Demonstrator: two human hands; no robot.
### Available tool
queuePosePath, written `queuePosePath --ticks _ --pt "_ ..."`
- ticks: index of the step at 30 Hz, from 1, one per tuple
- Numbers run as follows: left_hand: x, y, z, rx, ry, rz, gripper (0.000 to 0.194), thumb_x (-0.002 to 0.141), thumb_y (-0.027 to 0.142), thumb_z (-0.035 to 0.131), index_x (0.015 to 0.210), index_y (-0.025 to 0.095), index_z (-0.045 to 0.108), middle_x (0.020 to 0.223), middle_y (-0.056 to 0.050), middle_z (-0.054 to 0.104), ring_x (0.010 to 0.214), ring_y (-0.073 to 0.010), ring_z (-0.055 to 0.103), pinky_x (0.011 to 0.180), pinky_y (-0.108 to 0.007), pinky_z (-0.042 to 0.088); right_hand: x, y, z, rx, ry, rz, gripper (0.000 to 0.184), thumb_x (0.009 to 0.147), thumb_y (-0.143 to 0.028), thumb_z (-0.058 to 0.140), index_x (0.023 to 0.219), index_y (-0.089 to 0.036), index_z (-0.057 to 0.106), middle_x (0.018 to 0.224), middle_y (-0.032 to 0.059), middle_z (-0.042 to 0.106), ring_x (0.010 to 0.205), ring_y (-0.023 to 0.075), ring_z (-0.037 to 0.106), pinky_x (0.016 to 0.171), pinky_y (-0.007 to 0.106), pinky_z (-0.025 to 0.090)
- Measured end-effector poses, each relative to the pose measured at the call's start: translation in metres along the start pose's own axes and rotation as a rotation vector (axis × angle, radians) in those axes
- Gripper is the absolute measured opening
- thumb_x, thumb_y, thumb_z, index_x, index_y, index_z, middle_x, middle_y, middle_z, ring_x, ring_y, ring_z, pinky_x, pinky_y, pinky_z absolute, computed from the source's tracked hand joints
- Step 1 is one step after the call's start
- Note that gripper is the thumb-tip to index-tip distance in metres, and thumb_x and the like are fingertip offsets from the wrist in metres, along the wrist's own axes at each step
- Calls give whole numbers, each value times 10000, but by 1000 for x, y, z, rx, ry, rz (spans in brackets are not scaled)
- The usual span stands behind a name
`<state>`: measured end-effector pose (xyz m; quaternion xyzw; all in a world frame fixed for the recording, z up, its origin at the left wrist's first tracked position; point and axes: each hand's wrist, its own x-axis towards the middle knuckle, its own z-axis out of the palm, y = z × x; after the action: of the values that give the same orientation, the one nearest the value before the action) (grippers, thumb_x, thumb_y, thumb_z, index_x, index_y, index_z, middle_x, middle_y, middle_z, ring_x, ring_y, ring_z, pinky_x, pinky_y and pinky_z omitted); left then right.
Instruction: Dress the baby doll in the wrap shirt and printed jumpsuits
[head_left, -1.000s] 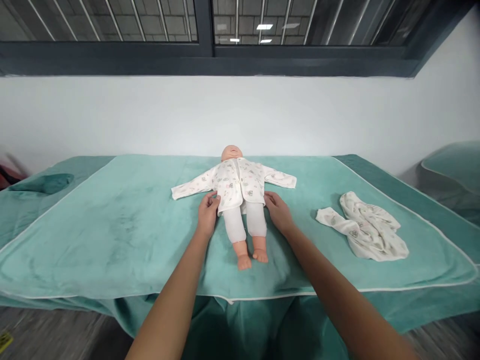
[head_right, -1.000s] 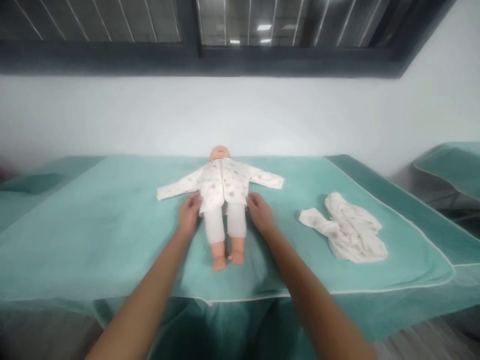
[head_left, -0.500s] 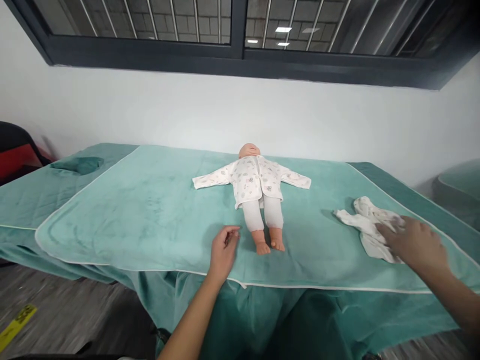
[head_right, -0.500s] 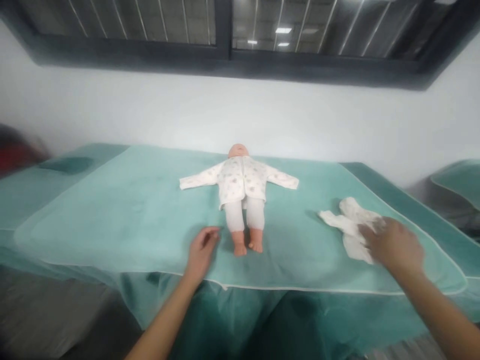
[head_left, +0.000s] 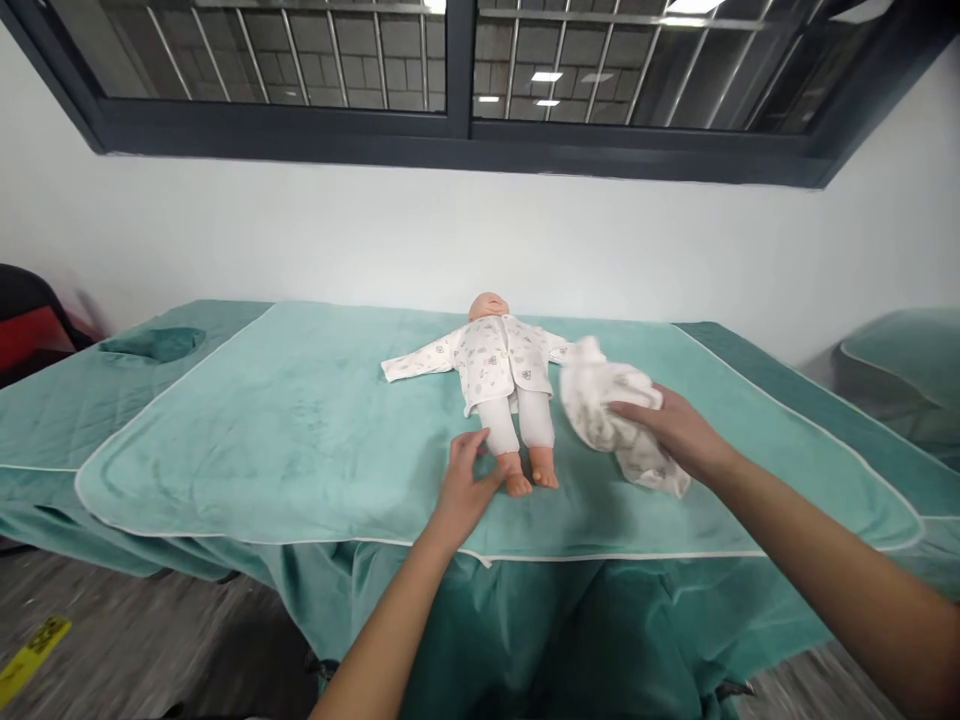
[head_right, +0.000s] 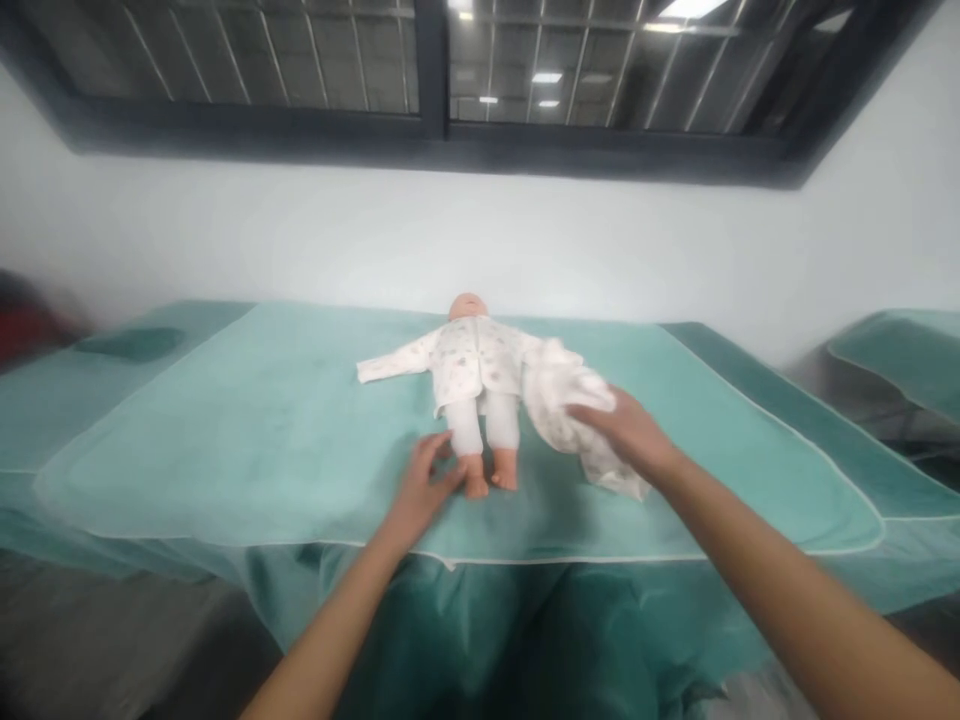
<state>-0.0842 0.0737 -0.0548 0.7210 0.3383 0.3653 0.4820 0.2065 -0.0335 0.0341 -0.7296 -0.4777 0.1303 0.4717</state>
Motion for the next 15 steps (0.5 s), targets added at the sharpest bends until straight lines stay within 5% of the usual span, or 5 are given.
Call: queuePosePath --ticks 3,7,10,15 --pt "-11 11 10 165 -63 131 709 706 399 809 1354 302 538 1512 -115 331 1358 -307 422 1090 -446 411 2 -47 33 206 -164 -48 379 763 -458 715 1056 -222 669 1051 51 711 943 260 656 838 371 511" --pt "-17 17 31 515 -9 167 541 755 300 762 1273 308 609 1341 -133 480 1245 -347 486 985 -500 441 11 -80 64 143 -160 -149 268 746 -414 696 905 -210 623 955 12 654 925 232 596 874 356 444" --pt "-8 11 37 680 62 219 443 802 279 706 1239 310 638 1266 -132 527 1190 -343 513 893 -459 459 13 -94 74 82 -157 -169 254 767 -428 674 881 -215 594 920 2 637 896 223 574 828 339 429" --pt "9 -4 29 727 159 300 364 843 278 665 1206 292 661 1460 -139 438 1280 -350 477 935 -468 456 12 -87 66 102 -113 -158 272 777 -425 677 938 -217 611 962 6 647 933 234 577 848 342 418"
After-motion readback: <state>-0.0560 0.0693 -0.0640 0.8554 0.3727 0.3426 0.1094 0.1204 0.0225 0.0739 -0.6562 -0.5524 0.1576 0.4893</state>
